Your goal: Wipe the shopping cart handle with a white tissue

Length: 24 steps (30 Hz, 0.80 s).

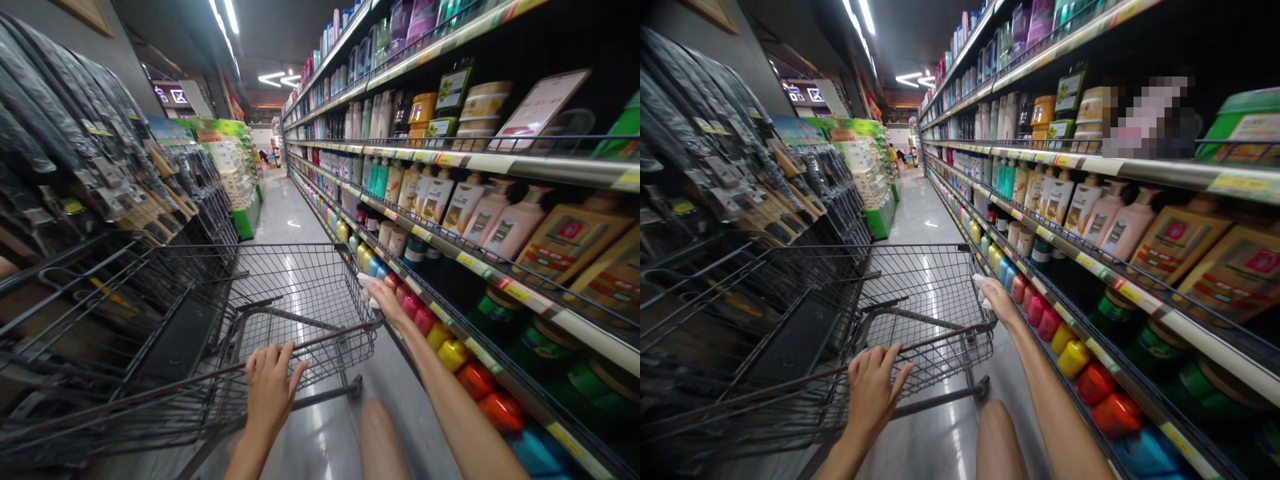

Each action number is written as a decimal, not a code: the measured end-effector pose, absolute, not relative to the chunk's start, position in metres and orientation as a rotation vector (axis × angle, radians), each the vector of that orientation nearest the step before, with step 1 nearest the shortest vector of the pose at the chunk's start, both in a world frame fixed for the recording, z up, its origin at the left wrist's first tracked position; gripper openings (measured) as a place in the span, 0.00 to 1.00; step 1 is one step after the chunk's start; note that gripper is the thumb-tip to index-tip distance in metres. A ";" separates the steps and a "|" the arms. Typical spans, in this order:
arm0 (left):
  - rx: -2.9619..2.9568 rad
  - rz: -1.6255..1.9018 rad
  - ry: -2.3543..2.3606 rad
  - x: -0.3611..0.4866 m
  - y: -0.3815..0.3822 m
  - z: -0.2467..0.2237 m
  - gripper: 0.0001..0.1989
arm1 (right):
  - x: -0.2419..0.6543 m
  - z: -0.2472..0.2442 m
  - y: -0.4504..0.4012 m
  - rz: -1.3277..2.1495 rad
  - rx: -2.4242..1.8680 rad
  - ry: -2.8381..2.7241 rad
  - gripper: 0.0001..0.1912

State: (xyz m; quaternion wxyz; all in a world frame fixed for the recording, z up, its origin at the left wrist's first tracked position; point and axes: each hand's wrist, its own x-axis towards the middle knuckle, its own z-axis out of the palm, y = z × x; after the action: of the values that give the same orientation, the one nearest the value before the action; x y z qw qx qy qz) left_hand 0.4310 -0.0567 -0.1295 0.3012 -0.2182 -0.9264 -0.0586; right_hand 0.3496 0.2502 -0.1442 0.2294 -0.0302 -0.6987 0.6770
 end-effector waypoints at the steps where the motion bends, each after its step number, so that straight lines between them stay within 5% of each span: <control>1: -0.566 -0.147 -2.451 0.432 -0.056 -0.129 0.17 | 0.358 -0.146 0.250 1.890 -0.084 -1.887 0.23; 12: -0.425 -0.172 -2.450 0.435 -0.045 -0.128 0.17 | 0.443 -0.140 0.201 1.137 0.043 -2.088 0.15; 24: -0.482 -0.114 -2.420 0.431 -0.054 -0.137 0.14 | 0.451 -0.127 0.085 1.213 0.446 -2.073 0.22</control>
State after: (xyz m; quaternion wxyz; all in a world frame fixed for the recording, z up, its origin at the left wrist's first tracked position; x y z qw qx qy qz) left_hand 0.4312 -0.0545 -0.1366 0.3294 -0.1843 -0.9250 -0.0436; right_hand 0.4512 0.0852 -0.1268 0.3421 0.1714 -0.7974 0.4666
